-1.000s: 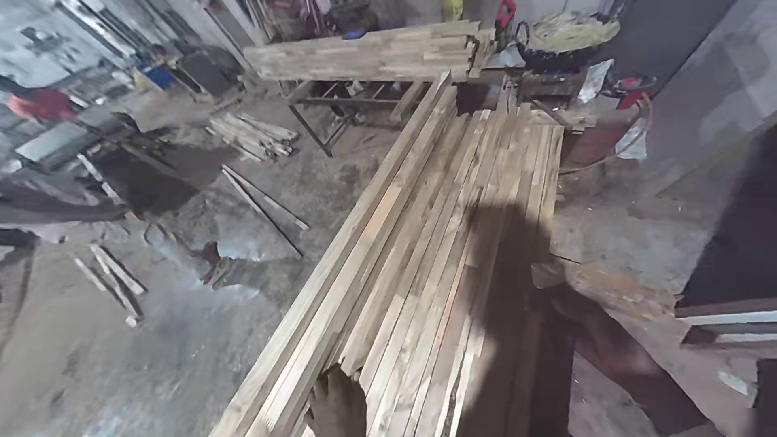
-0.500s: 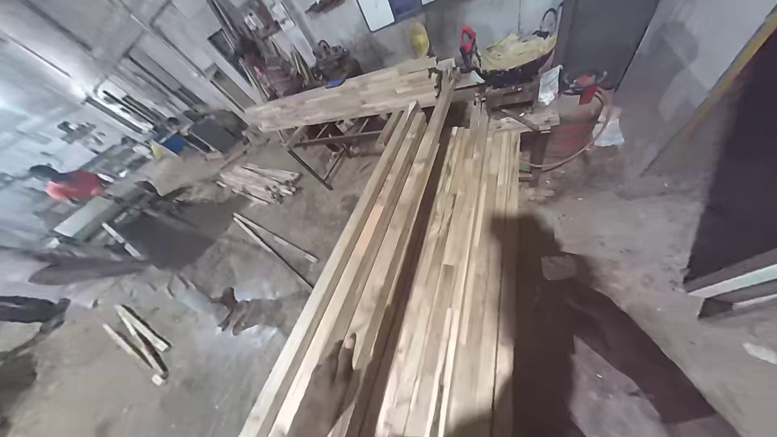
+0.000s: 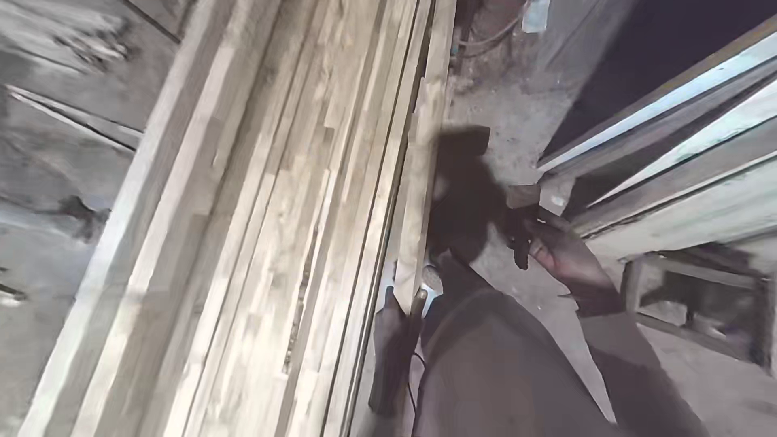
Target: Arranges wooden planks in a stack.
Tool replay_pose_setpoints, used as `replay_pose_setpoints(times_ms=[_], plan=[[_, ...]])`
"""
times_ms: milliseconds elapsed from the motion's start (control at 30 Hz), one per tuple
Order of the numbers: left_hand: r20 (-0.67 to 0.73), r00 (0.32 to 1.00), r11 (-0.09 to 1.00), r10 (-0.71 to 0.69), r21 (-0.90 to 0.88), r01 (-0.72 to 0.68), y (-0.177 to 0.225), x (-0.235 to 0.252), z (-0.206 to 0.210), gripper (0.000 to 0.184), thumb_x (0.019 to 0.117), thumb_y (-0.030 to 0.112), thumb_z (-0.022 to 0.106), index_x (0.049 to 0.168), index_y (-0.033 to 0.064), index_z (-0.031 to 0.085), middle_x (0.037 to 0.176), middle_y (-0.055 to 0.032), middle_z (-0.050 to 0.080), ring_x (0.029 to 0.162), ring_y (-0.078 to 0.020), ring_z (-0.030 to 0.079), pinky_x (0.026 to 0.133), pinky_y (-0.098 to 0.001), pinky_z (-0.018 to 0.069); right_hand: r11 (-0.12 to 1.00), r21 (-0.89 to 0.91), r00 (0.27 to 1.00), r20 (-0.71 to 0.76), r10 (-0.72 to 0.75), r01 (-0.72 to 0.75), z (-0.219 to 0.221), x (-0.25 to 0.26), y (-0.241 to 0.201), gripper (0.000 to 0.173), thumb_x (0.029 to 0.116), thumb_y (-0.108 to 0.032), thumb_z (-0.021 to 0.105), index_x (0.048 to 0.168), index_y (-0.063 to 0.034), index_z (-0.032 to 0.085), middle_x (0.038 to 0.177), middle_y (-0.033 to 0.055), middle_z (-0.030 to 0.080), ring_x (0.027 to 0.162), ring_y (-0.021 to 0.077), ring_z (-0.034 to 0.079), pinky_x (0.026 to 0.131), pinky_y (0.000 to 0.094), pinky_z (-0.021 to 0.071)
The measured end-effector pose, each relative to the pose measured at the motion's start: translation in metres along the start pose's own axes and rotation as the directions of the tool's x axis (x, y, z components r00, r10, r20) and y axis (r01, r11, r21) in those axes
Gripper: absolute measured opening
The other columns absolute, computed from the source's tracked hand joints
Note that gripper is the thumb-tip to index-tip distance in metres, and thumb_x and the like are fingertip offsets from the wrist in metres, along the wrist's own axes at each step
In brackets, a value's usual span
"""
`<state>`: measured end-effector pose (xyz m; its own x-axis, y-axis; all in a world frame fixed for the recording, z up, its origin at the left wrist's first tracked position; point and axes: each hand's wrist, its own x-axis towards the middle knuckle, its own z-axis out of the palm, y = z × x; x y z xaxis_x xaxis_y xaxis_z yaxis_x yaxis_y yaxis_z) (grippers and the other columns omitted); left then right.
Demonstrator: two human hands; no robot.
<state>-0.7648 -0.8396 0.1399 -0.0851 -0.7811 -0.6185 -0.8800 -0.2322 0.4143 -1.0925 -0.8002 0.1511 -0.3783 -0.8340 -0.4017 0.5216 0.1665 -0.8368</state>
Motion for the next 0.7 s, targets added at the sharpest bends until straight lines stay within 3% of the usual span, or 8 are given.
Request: replay_pose_setpoints(times_ms=[167, 267, 333, 400, 467, 567, 600, 700], plan=[[0.046, 0.997, 0.997, -0.068, 0.042, 0.066, -0.011, 0.028, 0.080, 0.094, 0.0871, 0.076, 0.060, 0.152, 0.0109, 0.043, 0.108, -0.0177, 0.074, 0.099, -0.0361, 0.073, 0.086, -0.0598, 0.0584, 0.981, -0.138, 0.984, 0.095, 0.152, -0.138, -0.023, -0.014, 0.003, 0.025, 0.1060, -0.007, 0.049, 0.126, -0.0033, 0.062, 0.106, 0.0144, 0.072, 0.086, 0.0228, 0.073, 0.075, 0.0402, 0.0641], [0.086, 0.987, 0.942, 0.132, -0.322, -0.098, -0.034, 0.063, 0.104, 0.077, 0.0907, 0.068, 0.062, 0.141, 0.0101, 0.057, 0.113, -0.0102, 0.074, 0.101, -0.0211, 0.072, 0.092, -0.0470, 0.0597, 0.941, -0.242, 0.955, 0.121, 0.270, -0.235, -0.023, -0.011, 0.004, 0.027, 0.1053, -0.009, 0.049, 0.129, -0.0051, 0.060, 0.105, 0.0138, 0.071, 0.083, 0.0222, 0.071, 0.074, 0.0398, 0.0629], [0.325, 0.932, 0.720, 0.159, -0.684, 0.115, -0.039, 0.084, 0.102, 0.050, 0.1022, 0.054, 0.055, 0.126, 0.0109, 0.063, 0.092, -0.0029, 0.069, 0.075, -0.0097, 0.066, 0.067, -0.0287, 0.0587, 0.919, -0.313, 0.949, 0.124, 0.289, -0.238, -0.023, -0.003, 0.007, 0.025, 0.1055, -0.012, 0.051, 0.127, -0.0053, 0.060, 0.098, 0.0115, 0.071, 0.078, 0.0204, 0.070, 0.070, 0.0389, 0.0618], [0.566, 0.784, 0.472, 0.257, -0.781, 0.409, -0.046, 0.100, 0.097, 0.058, 0.1059, 0.060, 0.033, 0.097, 0.0106, 0.062, 0.068, -0.0015, 0.059, 0.052, -0.0115, 0.057, 0.049, -0.0278, 0.0526, 0.902, -0.360, 0.941, 0.146, 0.305, -0.237, -0.025, 0.007, 0.013, 0.023, 0.1067, -0.014, 0.050, 0.126, -0.0065, 0.060, 0.095, 0.0092, 0.070, 0.074, 0.0174, 0.068, 0.066, 0.0355, 0.0593], [0.620, 0.742, 0.511, 0.256, -0.738, 0.441, -0.045, 0.109, 0.086, 0.065, 0.1055, 0.063, 0.028, 0.094, 0.0083, 0.062, 0.068, -0.0041, 0.059, 0.055, -0.0158, 0.059, 0.054, -0.0320, 0.0559, 0.899, -0.367, 0.926, 0.190, 0.326, -0.241, -0.024, 0.019, 0.012, 0.023, 0.1072, -0.014, 0.049, 0.125, -0.0046, 0.061, 0.102, 0.0124, 0.071, 0.078, 0.0198, 0.069, 0.068, 0.0361, 0.0590], [0.423, 0.906, 0.810, -0.021, -0.524, 0.264, -0.017, 0.100, 0.076, 0.078, 0.1025, 0.071, 0.030, 0.121, 0.0040, 0.065, 0.088, -0.0127, 0.070, 0.074, -0.0243, 0.071, 0.071, -0.0441, 0.0622, 0.903, -0.342, 0.905, 0.240, 0.351, -0.259, -0.021, 0.035, 0.004, 0.026, 0.1075, -0.012, 0.047, 0.124, 0.0010, 0.062, 0.110, 0.0181, 0.073, 0.085, 0.0254, 0.073, 0.071, 0.0371, 0.0620], [0.379, 0.924, 0.828, -0.059, -0.497, 0.257, -0.009, 0.098, 0.077, 0.080, 0.1026, 0.072, 0.026, 0.117, 0.0038, 0.067, 0.086, -0.0117, 0.070, 0.072, -0.0235, 0.070, 0.070, -0.0441, 0.0614, 0.906, -0.329, 0.901, 0.251, 0.355, -0.265, -0.021, 0.042, 0.001, 0.025, 0.1071, -0.012, 0.047, 0.122, 0.0023, 0.061, 0.111, 0.0189, 0.073, 0.088, 0.0272, 0.074, 0.072, 0.0385, 0.0628], [0.570, 0.819, 0.595, 0.066, -0.682, 0.426, 0.006, 0.099, 0.070, 0.078, 0.1047, 0.066, 0.005, 0.097, 0.0112, 0.060, 0.068, -0.0053, 0.064, 0.053, -0.0170, 0.063, 0.047, -0.0321, 0.0550, 0.898, -0.347, 0.879, 0.291, 0.377, -0.270, -0.025, 0.064, -0.008, 0.028, 0.1086, -0.015, 0.044, 0.127, -0.0011, 0.060, 0.116, 0.0162, 0.073, 0.094, 0.0265, 0.074, 0.076, 0.0378, 0.0627]])
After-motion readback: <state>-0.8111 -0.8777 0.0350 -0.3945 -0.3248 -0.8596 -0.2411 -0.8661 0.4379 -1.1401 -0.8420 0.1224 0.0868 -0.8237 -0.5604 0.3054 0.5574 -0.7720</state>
